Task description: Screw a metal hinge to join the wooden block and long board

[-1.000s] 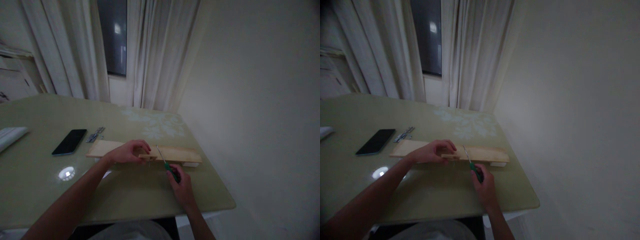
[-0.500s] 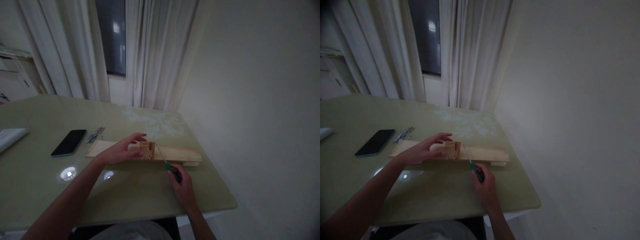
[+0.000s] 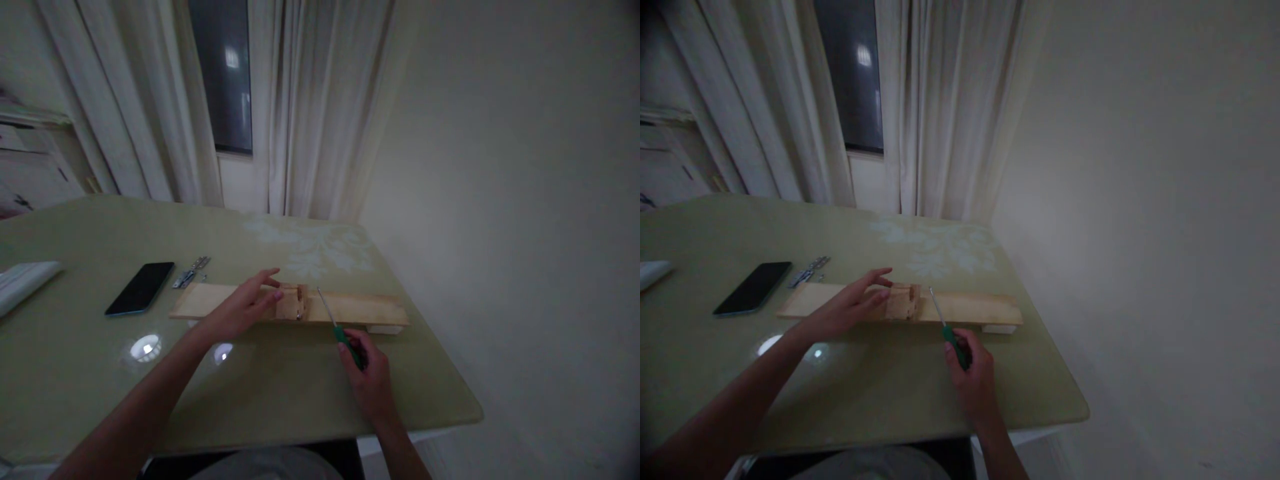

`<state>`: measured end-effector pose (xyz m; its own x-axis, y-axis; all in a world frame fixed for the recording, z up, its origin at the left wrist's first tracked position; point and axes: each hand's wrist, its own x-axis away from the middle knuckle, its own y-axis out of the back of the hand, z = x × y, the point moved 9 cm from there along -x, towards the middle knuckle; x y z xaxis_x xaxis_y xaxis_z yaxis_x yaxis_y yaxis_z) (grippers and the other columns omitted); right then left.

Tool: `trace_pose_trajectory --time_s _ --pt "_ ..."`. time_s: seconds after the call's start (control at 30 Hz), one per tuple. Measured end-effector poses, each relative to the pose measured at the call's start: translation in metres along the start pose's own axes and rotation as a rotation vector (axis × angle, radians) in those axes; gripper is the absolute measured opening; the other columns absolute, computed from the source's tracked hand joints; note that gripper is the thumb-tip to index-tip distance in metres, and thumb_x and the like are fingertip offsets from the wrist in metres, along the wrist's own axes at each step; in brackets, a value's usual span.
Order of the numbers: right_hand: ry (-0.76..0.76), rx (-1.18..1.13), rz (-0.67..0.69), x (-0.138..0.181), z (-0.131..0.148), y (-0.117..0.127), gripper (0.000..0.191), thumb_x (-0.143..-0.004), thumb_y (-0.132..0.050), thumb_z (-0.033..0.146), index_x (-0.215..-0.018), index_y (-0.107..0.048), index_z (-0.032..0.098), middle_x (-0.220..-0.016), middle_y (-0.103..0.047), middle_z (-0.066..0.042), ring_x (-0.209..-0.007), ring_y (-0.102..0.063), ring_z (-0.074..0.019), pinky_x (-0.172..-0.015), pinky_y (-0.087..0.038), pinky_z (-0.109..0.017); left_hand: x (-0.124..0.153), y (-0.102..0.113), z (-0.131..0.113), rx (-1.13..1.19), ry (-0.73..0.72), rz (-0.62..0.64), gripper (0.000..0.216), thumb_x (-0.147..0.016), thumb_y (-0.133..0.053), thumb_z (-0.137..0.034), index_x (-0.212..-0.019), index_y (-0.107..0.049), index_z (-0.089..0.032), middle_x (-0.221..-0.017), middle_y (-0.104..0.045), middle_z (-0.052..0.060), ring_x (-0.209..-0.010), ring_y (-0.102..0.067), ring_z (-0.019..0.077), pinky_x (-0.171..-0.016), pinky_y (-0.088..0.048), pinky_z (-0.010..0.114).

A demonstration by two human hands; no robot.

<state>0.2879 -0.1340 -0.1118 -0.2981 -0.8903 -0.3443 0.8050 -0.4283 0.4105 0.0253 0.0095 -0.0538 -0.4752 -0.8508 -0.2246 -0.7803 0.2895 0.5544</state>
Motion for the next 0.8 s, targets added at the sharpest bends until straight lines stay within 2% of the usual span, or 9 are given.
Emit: trace_pose_trajectory --time_s 0.07,0.2,0.33,0.53,0.6,0.67,0.8 --pt "-0.006 -0.005 -0.005 0.000 0.000 0.000 0.034 -0.095 -0.067 0.050 -0.108 -0.074 0.019 -0.088 -0.078 -0.006 -0.076 -0.073 -0.0201 -0.068 -0.056 -0.027 -0.001 0.003 -0.002 0.108 -0.023 -0.070 0.060 -0.102 -0.051 -0.062 -0.149 -0.050 -0.025 -0.119 -0.071 0.010 -0.113 -0.068 0.0266 -0.096 -0.056 0.042" --pt "0.000 -0.019 -0.015 0.000 0.000 0.001 0.032 -0.095 -0.067 0.049 -0.108 -0.074 0.020 -0.088 -0.078 -0.006 -0.076 -0.073 -0.0195 -0.068 -0.055 -0.026 0.004 0.019 -0.014 0.186 -0.106 -0.213 0.046 -0.105 -0.050 -0.058 -0.135 -0.060 -0.025 -0.096 -0.069 0.003 -0.097 -0.068 0.0205 -0.089 -0.054 0.034" --pt "-0.006 -0.020 -0.013 0.000 -0.001 0.001 0.033 -0.095 -0.068 0.048 -0.110 -0.074 0.019 -0.088 -0.078 -0.006 -0.075 -0.072 -0.0191 -0.067 -0.055 -0.026 0.015 0.029 -0.025 0.118 -0.158 -0.236 0.039 -0.107 -0.049 -0.052 -0.125 -0.067 -0.024 -0.085 -0.066 0.000 -0.083 -0.064 0.0173 -0.081 -0.050 0.030" --pt "-0.011 -0.022 -0.001 0.000 -0.003 0.000 0.035 -0.096 -0.067 0.050 -0.111 -0.073 0.019 -0.090 -0.078 -0.007 -0.078 -0.073 -0.0204 -0.069 -0.056 -0.028 0.036 0.036 -0.031 -0.018 -0.168 -0.283 0.032 -0.106 -0.053 -0.048 -0.116 -0.071 -0.024 -0.078 -0.066 -0.001 -0.073 -0.063 0.0163 -0.073 -0.050 0.029" --pt "-0.015 -0.016 0.001 0.001 -0.003 -0.001 0.035 -0.096 -0.066 0.050 -0.111 -0.073 0.019 -0.089 -0.078 -0.007 -0.077 -0.072 -0.0204 -0.068 -0.055 -0.028 0.043 0.029 -0.037 -0.098 -0.208 -0.244 0.027 -0.104 -0.058 -0.046 -0.112 -0.071 -0.024 -0.082 -0.067 0.000 -0.077 -0.065 0.0173 -0.075 -0.051 0.029" --pt "-0.016 -0.008 -0.006 0.001 -0.003 0.000 0.036 -0.096 -0.066 0.051 -0.111 -0.073 0.019 -0.088 -0.077 -0.007 -0.076 -0.072 -0.0204 -0.067 -0.055 -0.028 0.051 0.011 -0.044 -0.217 -0.289 -0.145 0.024 -0.100 -0.067 -0.043 -0.116 -0.070 -0.026 -0.094 -0.070 0.002 -0.088 -0.067 0.0202 -0.082 -0.053 0.033" --pt "-0.012 -0.009 -0.004 0.000 -0.002 0.000 0.035 -0.096 -0.067 0.050 -0.111 -0.073 0.019 -0.090 -0.078 -0.007 -0.078 -0.073 -0.0209 -0.069 -0.056 -0.028 0.071 -0.044 -0.052 -0.566 -0.500 0.069 0.059 -0.087 -0.083 -0.031 -0.142 -0.060 -0.031 -0.133 -0.069 0.008 -0.118 -0.062 0.0310 -0.103 -0.049 0.048"
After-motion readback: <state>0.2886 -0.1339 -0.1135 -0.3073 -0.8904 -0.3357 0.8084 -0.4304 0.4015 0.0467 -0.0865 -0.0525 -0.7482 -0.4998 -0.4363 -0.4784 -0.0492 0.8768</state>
